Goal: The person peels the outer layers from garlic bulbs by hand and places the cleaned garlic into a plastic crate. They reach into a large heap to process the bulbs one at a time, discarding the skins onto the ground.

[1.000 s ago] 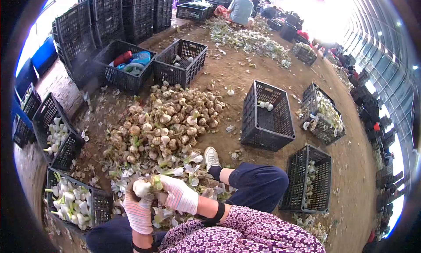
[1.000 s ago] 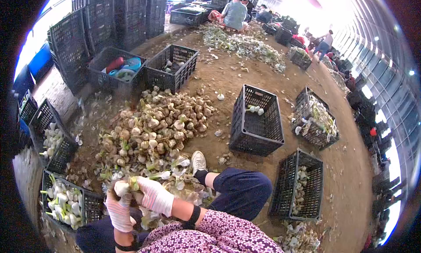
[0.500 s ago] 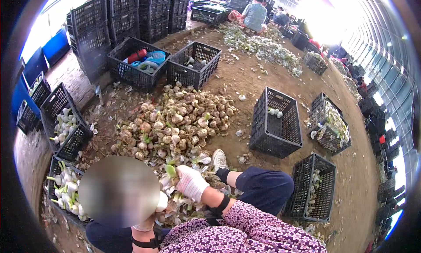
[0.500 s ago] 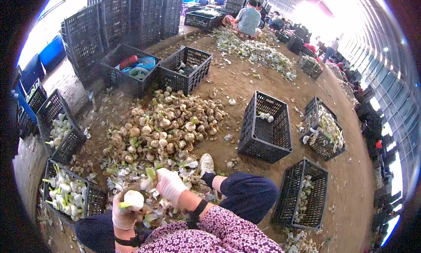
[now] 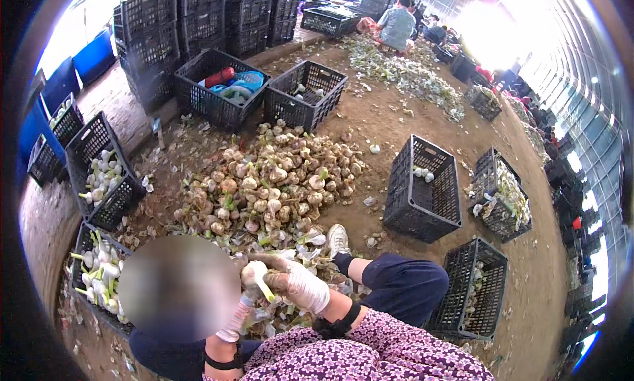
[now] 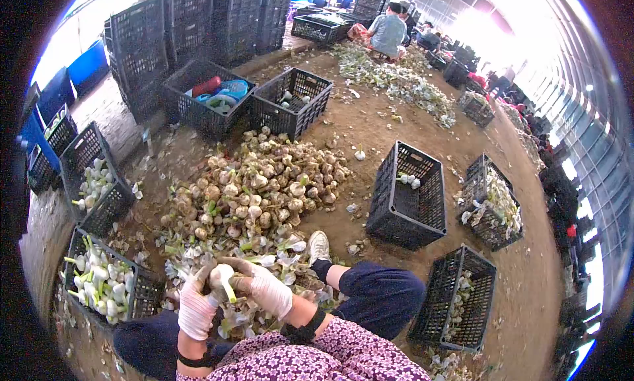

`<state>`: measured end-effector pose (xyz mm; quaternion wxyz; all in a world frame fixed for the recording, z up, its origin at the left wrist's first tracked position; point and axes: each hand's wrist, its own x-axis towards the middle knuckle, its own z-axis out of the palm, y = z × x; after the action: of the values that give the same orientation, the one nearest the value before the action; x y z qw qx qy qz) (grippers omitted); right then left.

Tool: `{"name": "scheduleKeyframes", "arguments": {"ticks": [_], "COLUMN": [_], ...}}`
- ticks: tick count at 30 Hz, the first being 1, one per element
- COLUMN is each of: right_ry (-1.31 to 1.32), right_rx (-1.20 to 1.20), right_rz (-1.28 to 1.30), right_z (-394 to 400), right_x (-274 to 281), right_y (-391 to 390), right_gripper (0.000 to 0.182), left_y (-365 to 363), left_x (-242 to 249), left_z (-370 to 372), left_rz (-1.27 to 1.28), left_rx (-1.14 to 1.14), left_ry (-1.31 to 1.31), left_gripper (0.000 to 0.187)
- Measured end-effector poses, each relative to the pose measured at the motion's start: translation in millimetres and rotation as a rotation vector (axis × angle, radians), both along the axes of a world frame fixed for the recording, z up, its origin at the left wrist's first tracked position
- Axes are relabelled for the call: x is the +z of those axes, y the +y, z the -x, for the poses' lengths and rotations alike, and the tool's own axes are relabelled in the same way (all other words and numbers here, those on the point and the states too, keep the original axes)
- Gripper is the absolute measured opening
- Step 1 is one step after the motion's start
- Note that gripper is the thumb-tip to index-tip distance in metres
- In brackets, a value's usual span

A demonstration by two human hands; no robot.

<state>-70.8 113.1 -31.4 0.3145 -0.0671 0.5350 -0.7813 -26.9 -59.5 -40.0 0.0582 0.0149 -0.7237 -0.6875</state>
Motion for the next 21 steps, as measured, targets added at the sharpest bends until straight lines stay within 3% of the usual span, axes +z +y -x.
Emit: {"name": "scheduleKeyframes", "arguments": {"ticks": [1,2,3,4,5,6,7,8,9,10,13,15,17,19,21], "right_ry": [-0.006,0.189,0.474,0.677,0.746,0.843,0.815,0.866,0.606,0.488,0.294,0.108,0.112,-0.113,-0.1], "right_rx": [-0.028,-0.017,-0.072,-0.102,-0.001,-0.048,0.024,-0.047,-0.027,-0.028,-0.037,-0.062,-0.055,-0.081,-0.023], "right_rz": [-0.083,-0.267,-0.408,-0.482,-0.573,-0.55,-0.539,-0.565,-0.495,-0.463,-0.373,-0.218,-0.178,0.072,-0.052], "right_z": [-1.4,2.2,2.5,4.0,2.6,-0.3,2.2,-5.1,-8.9,-11.9,-14.3,-12.0,-8.6,-6.8,-1.6], "right_x": [1.0,-22.4,-35.1,-29.3,-22.7,-27.9,-45.3,-27.3,-17.9,-9.3,-11.9,-15.7,-27.6,-28.5,-22.6], "right_y": [-0.2,2.6,0.9,-2.1,0.0,-3.9,-3.9,-6.7,-7.4,-9.3,-11.3,-9.8,-8.6,-10.1,-14.5], "right_gripper": [0.053,0.051,0.053,0.058,0.052,0.048,0.061,0.062,0.06,0.058,0.056,0.057,0.059,0.062,0.069], "left_y": [-3.0,-8.7,-11.2,-12.3,-11.8,-10.4,-9.9,-9.2,-10.3,-11.2,-13.3,-11.2,-20.0,-21.8,-24.0], "left_x": [4.5,4.4,-7.4,3.2,17.3,5.3,10.0,15.1,-8.3,-4.4,-17.3,-19.7,-26.8,-47.7,-54.7], "left_z": [-0.4,-3.0,-7.4,-4.0,-5.2,-6.5,-7.2,-1.4,-2.4,-2.3,-2.1,0.3,1.7,1.5,2.5], "left_rz": [0.08,0.194,0.056,0.256,0.54,0.444,0.532,0.536,0.561,0.541,0.461,0.278,-0.203,-0.719,-0.761], "left_rx": [0.004,-0.006,0.016,-0.027,-0.051,0.016,0.007,-0.045,0.02,0.005,0.004,0.047,0.057,0.078,0.135], "left_ry": [-0.057,-0.008,-0.133,-0.079,-0.004,-0.096,-0.098,-0.129,0.002,-0.079,-0.101,-0.244,-0.399,-0.37,-0.376], "left_gripper": [0.041,0.03,0.032,0.031,0.027,0.026,0.025,0.022,0.02,0.018,0.019,0.021,0.021,0.023,0.017]}}
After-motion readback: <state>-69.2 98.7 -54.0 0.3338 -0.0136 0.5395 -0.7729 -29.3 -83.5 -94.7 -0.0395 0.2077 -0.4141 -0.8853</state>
